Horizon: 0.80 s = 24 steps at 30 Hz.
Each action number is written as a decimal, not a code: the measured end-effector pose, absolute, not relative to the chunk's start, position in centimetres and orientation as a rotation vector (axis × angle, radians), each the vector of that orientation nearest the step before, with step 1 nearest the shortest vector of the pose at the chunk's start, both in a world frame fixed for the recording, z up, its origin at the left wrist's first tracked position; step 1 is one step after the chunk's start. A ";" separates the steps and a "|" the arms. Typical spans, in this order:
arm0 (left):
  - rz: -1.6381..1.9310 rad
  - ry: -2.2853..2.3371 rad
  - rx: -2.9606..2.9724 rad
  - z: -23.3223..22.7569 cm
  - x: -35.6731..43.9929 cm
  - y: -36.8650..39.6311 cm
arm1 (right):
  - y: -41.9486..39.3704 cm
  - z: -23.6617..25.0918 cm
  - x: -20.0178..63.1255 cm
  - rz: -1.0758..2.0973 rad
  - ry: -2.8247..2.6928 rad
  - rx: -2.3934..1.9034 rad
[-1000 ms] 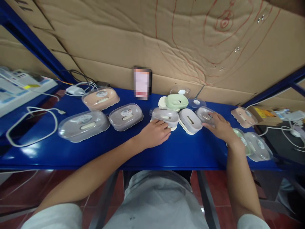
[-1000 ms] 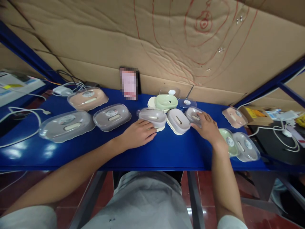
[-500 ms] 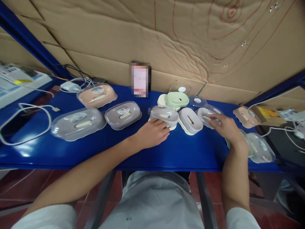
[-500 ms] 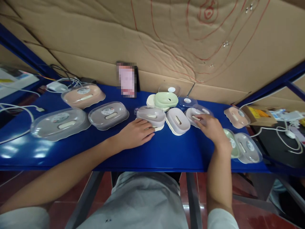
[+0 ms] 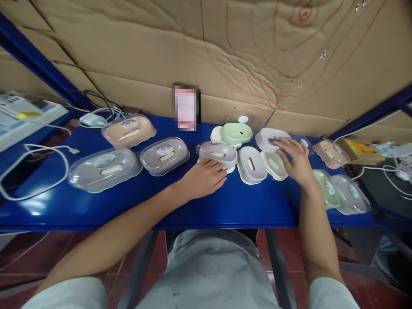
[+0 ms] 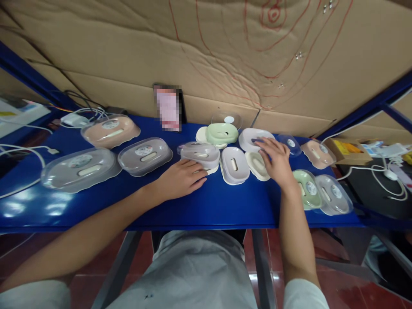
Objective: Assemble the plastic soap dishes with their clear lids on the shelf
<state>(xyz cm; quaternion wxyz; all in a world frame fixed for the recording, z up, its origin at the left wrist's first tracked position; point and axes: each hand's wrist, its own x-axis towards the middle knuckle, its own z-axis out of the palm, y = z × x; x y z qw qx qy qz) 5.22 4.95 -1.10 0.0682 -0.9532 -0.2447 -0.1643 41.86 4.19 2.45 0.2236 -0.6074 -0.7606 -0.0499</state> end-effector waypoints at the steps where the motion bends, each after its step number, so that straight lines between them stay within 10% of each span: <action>1: -0.494 -0.735 -2.868 -1.1 5.2 4.9 | 4.0 2.7 41.7 -0.191 -2.096 -1.700; 11: -0.615 -0.688 -2.869 -0.9 5.5 4.4 | -6.4 0.9 47.3 -0.183 -1.515 -2.541; 24: -1.274 -0.863 -3.352 0.4 6.1 2.8 | -5.1 -0.4 44.3 -0.305 -1.407 -2.213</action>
